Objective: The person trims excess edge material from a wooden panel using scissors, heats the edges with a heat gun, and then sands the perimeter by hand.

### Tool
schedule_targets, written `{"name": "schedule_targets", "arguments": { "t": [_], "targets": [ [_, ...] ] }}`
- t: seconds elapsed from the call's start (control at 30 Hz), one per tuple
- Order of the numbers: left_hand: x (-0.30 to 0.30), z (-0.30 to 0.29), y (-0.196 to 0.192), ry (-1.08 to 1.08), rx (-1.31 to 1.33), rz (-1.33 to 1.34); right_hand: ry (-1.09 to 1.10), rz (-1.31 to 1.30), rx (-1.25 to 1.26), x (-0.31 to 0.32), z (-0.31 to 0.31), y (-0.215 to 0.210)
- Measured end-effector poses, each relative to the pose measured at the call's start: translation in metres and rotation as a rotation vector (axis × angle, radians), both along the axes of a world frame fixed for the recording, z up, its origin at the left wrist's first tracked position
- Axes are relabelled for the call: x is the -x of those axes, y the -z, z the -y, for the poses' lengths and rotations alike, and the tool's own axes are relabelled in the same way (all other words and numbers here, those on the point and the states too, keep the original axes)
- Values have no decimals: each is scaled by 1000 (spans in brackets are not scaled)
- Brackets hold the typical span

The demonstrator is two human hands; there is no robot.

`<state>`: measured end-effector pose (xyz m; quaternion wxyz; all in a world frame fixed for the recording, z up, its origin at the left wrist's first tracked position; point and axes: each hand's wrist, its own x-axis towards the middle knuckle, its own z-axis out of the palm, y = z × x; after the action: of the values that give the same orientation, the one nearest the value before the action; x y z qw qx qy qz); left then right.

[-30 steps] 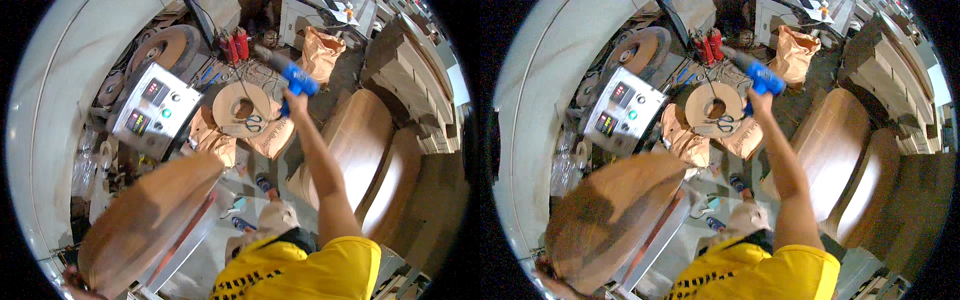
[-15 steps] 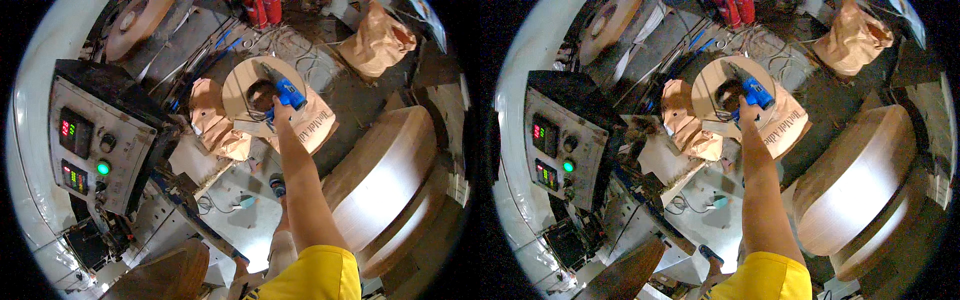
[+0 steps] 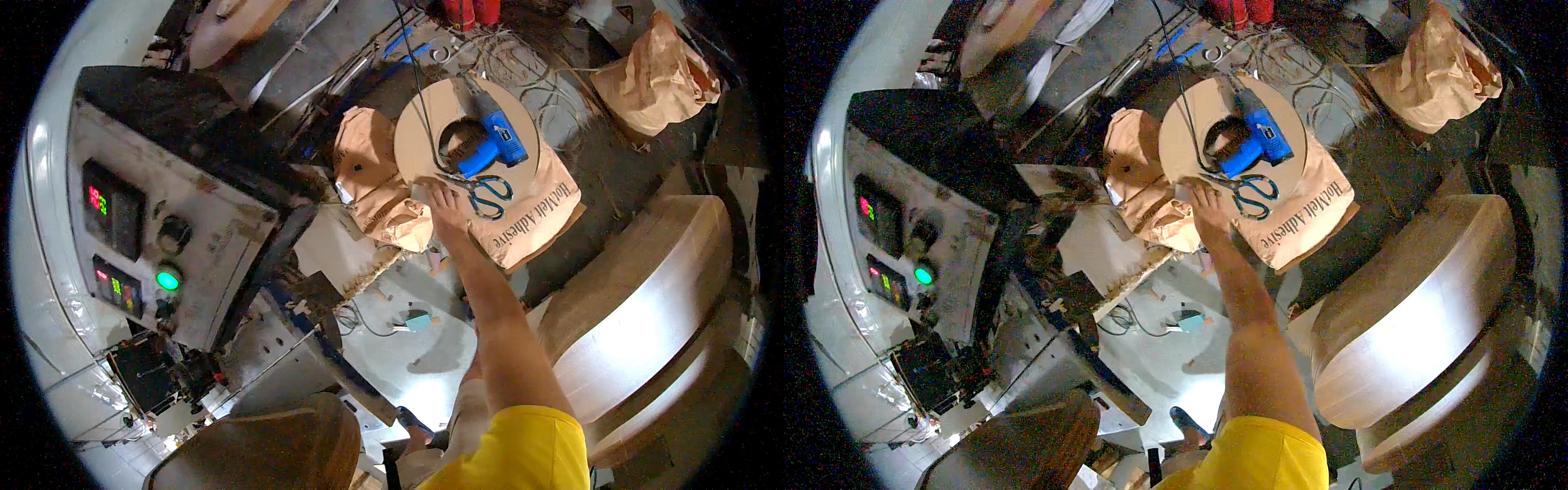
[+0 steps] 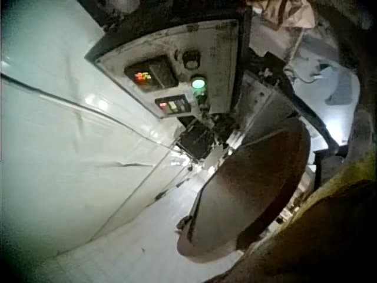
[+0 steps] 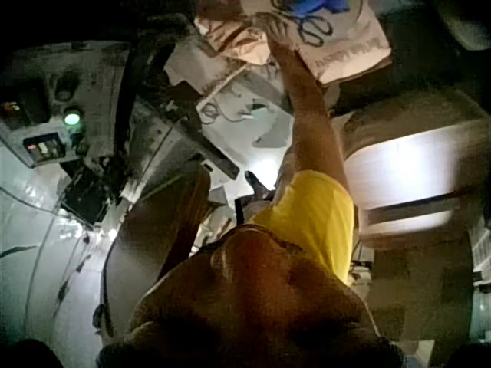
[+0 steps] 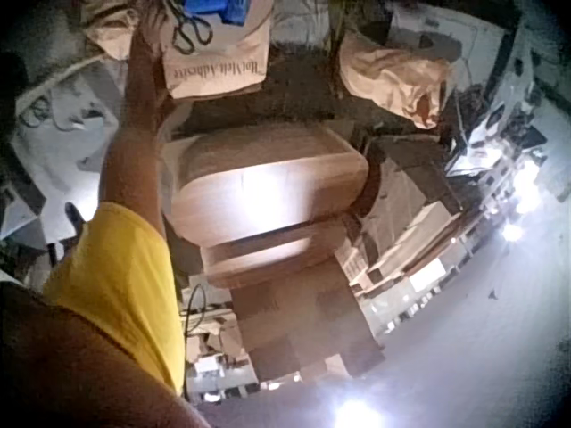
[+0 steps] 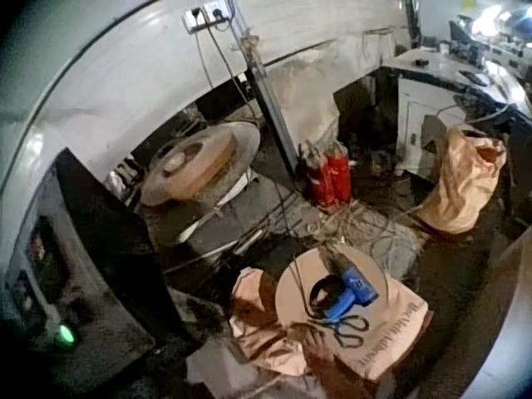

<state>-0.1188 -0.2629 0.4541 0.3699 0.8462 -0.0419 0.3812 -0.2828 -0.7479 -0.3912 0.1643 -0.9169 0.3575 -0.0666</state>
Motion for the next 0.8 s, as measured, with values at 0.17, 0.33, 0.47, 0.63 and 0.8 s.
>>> {"name": "schedule_targets", "arguments": {
  "t": [0.17, 0.33, 0.47, 0.63, 0.8],
  "targets": [
    [10, -28, -4, 17, 29, -24, 206, -221, -474, 8, -18, -42],
    [33, -85, -2, 124, 144, -26, 434, 342, -498, 95, -60, -105],
    [45, -77, 4, 291, 203, -53, 738, 777, -1040, 160, -55, -241],
    [55, 9, 30, 557, 8, -26, 738, 904, -677, 207, -55, -524],
    [84, 32, 3, 713, -616, 187, 158, 1150, -410, 185, -147, -718]
  ]
}}
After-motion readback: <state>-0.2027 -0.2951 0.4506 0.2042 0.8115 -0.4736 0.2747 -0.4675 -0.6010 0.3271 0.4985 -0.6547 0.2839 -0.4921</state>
